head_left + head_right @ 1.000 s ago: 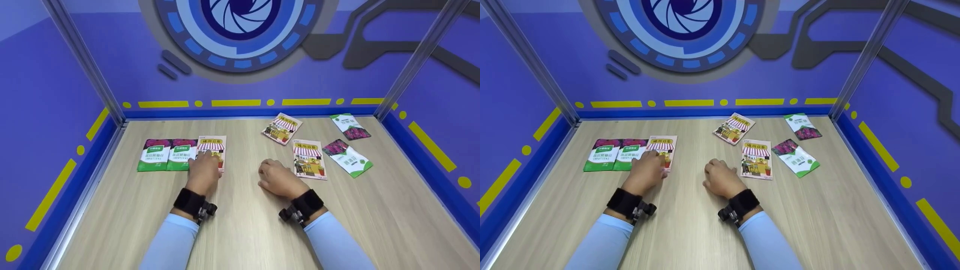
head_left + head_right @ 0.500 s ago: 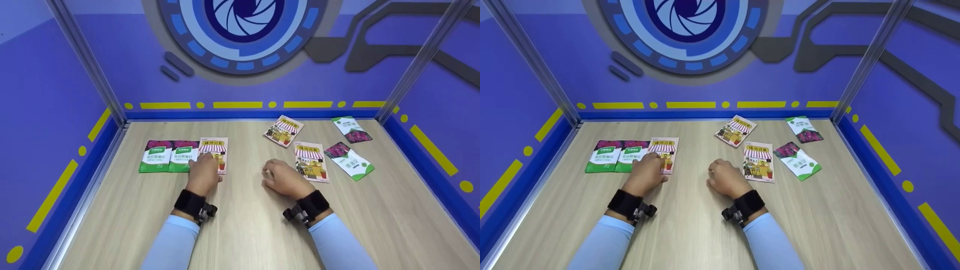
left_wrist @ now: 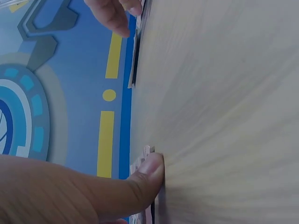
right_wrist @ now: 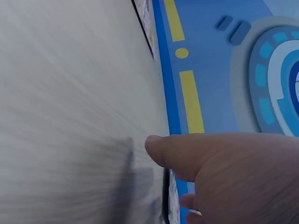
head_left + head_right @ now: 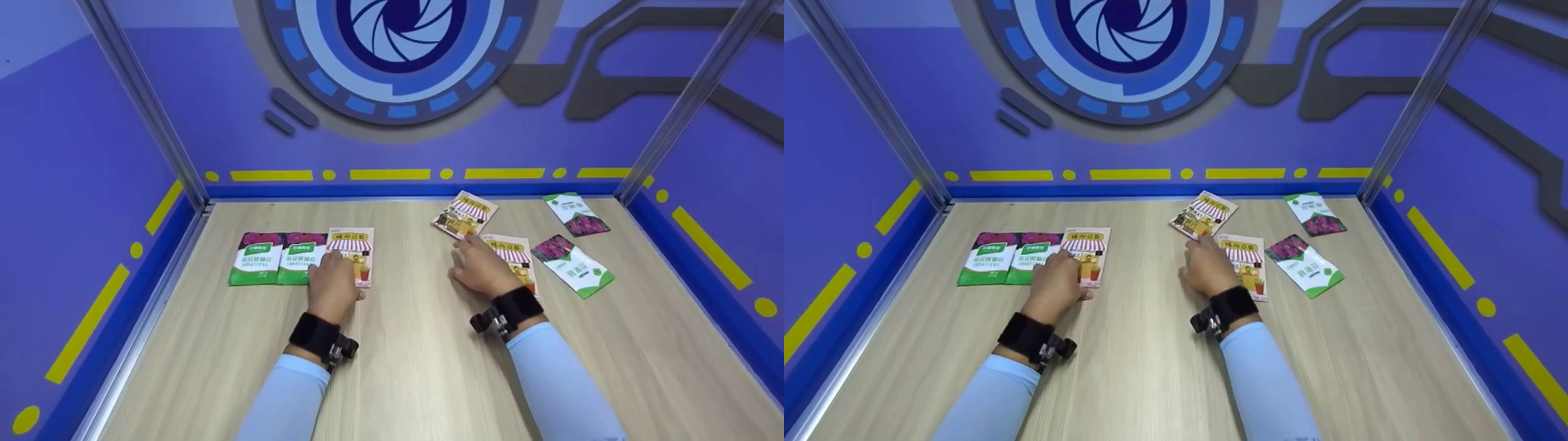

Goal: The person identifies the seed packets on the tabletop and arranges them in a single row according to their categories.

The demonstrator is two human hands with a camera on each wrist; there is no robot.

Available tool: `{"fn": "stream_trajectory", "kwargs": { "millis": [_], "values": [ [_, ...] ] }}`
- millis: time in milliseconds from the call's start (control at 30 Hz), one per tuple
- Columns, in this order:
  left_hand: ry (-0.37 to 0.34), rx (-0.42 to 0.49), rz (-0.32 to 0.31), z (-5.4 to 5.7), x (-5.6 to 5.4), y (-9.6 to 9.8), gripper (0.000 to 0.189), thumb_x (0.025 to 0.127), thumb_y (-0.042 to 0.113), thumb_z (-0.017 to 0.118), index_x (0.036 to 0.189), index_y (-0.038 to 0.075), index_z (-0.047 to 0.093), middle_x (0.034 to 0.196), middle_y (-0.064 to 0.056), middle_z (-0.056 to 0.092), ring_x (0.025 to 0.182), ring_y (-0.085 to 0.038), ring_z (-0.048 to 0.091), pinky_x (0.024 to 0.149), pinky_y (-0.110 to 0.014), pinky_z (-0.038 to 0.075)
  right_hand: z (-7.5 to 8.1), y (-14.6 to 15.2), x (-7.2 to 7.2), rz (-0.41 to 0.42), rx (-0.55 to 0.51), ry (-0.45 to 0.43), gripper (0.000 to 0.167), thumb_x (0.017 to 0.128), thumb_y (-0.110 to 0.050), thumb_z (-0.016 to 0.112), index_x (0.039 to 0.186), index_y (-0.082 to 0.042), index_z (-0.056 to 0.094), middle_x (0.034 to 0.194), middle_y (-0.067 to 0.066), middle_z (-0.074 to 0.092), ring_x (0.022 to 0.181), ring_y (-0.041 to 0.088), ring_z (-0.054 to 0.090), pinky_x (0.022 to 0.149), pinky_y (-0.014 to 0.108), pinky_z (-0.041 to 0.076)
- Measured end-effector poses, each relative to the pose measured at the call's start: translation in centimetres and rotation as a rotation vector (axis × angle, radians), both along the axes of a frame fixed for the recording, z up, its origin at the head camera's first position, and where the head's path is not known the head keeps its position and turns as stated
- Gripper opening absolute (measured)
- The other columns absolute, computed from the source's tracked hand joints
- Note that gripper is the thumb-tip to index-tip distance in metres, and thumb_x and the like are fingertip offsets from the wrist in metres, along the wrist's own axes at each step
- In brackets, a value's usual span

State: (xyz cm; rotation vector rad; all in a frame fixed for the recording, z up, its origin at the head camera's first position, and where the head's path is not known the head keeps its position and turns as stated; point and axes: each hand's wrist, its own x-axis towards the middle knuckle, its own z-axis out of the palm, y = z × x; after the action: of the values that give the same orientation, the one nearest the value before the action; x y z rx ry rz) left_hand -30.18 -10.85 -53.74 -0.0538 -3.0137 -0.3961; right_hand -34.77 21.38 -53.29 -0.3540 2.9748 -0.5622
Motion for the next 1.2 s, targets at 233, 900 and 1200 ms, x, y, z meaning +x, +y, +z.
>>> {"fn": "stream_trajectory", "kwargs": {
  "millis": [233, 900, 1200],
  "values": [
    [0.053, -0.009, -0.016, -0.1, 0.0, -0.1, 0.050, 0.068, 0.024, 0.110, 0.104, 0.001, 0.084, 0.120, -0.019, 0.075, 0.116, -0.040, 0.071, 0.095, -0.059, 0.058, 0.1, -0.8, -1.8, 0.013, 0.153, -0.034, 0.078, 0.109, -0.034, 0.074, 0.165, 0.013, 0.045, 0.179, 0.036, 0.036, 0.169, 0.052, 0.035, 0.139, 0.060, 0.034],
    [0.071, 0.005, -0.024, -0.1, 0.2, -0.4, 0.033, 0.074, 0.018, 0.105, 0.097, 0.005, 0.084, 0.111, -0.016, 0.076, 0.108, -0.038, 0.072, 0.091, -0.059, 0.057, -1.1, -4.7, 1.0, 0.140, 0.057, 0.105, 0.032, 0.106, -0.021, 0.073, 0.133, -0.002, 0.073, 0.156, 0.021, 0.065, 0.141, 0.046, 0.065, 0.121, 0.060, 0.055],
    [0.050, 0.039, -0.029, -0.3, 0.0, -0.3, 0.030, 0.075, 0.015, 0.104, 0.094, 0.007, 0.083, 0.109, -0.014, 0.077, 0.107, -0.036, 0.072, 0.093, -0.060, 0.055, -1.8, -6.0, 1.9, 0.179, -0.005, 0.157, 0.030, 0.111, -0.011, 0.066, 0.138, -0.006, 0.076, 0.156, 0.017, 0.069, 0.144, 0.044, 0.066, 0.120, 0.060, 0.056]
  ]
}}
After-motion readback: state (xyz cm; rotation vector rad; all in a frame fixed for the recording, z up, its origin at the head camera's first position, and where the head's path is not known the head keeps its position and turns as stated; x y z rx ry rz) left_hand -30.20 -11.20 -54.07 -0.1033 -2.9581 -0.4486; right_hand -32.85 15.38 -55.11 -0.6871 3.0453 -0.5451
